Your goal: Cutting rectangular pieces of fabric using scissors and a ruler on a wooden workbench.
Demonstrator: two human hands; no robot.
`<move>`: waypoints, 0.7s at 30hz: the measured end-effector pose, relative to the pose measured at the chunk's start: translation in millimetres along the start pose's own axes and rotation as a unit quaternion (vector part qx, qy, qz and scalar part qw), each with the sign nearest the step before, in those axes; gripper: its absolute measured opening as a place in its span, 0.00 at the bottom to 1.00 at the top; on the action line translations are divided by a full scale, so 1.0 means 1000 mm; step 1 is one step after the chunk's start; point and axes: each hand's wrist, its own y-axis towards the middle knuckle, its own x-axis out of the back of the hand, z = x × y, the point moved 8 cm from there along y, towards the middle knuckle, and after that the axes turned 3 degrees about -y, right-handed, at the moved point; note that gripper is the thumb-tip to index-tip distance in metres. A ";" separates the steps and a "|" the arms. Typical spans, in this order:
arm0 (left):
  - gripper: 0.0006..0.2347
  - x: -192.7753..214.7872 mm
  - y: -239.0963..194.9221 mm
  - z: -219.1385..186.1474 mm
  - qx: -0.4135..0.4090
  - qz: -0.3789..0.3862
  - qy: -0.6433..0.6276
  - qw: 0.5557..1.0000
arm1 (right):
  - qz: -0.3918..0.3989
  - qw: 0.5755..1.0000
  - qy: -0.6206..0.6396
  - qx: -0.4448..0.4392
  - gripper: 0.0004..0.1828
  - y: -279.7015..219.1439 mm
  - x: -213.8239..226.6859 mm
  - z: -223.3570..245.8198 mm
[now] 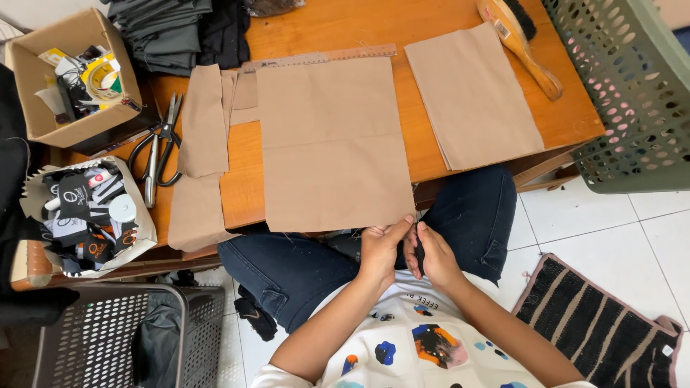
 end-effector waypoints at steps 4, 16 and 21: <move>0.04 -0.002 -0.004 -0.004 0.003 -0.002 -0.006 1.000 | -0.003 1.000 0.003 0.004 0.21 0.000 -0.003 0.004; 0.08 -0.012 -0.016 -0.018 0.022 -0.003 -0.040 0.999 | -0.006 1.000 0.021 0.014 0.21 0.001 -0.006 0.008; 0.12 -0.011 -0.011 -0.010 0.036 0.010 -0.084 0.996 | -0.006 1.000 0.010 0.027 0.22 0.004 -0.002 0.005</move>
